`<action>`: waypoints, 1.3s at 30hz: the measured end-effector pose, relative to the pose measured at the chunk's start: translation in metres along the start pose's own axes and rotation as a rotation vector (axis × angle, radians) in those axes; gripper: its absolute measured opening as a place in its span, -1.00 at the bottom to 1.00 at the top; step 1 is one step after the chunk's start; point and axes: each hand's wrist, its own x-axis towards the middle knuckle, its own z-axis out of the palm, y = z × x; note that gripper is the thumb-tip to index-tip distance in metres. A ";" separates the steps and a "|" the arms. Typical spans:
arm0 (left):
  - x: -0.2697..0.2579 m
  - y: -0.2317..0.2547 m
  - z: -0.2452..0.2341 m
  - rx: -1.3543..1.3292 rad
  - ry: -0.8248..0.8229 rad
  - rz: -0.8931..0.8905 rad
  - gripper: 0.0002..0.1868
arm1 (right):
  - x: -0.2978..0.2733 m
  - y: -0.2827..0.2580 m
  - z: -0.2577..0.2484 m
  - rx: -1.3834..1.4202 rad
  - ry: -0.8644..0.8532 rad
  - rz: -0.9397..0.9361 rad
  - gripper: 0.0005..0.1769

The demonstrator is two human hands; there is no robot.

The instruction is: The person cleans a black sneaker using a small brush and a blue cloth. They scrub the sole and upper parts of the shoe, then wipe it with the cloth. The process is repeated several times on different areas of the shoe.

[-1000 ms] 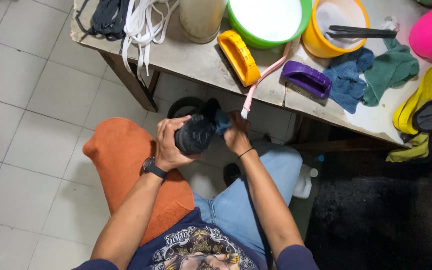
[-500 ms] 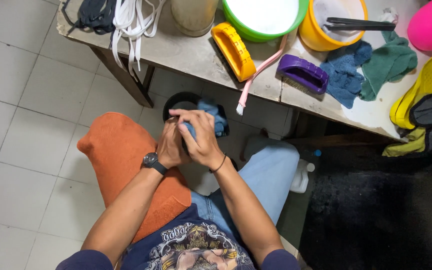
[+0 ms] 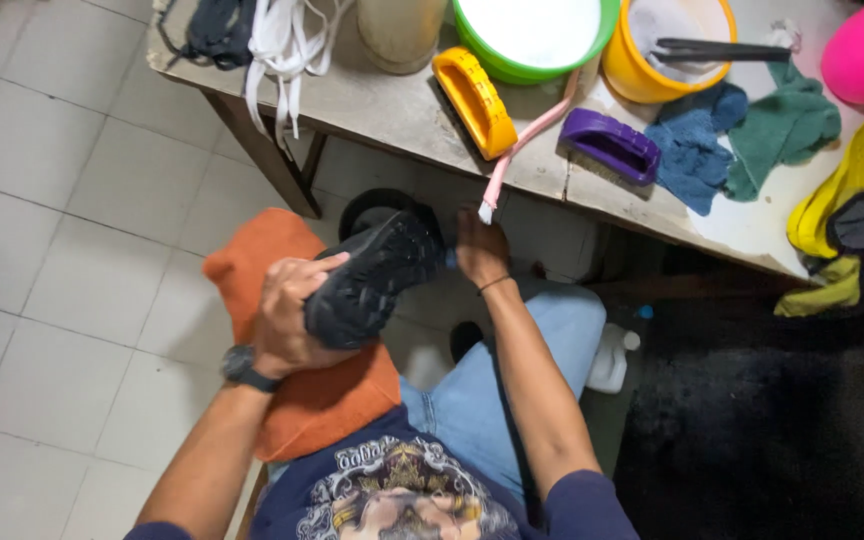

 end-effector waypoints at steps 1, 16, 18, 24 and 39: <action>0.003 -0.001 -0.010 0.011 0.004 0.005 -0.33 | -0.002 -0.005 -0.006 0.004 0.001 -0.012 -0.43; -0.031 0.003 -0.037 0.101 -0.167 -0.108 -0.23 | -0.054 -0.109 0.052 0.474 0.236 -0.483 -0.71; -0.032 0.004 -0.035 0.109 -0.168 -0.102 -0.28 | -0.036 -0.103 0.045 0.369 0.351 -0.412 -0.79; -0.031 0.007 -0.038 0.120 -0.159 -0.182 -0.25 | 0.005 -0.051 0.049 0.378 0.064 0.132 -0.47; -0.040 -0.001 -0.036 0.085 -0.147 -0.228 -0.17 | 0.005 -0.063 0.050 0.024 -0.001 0.061 -0.57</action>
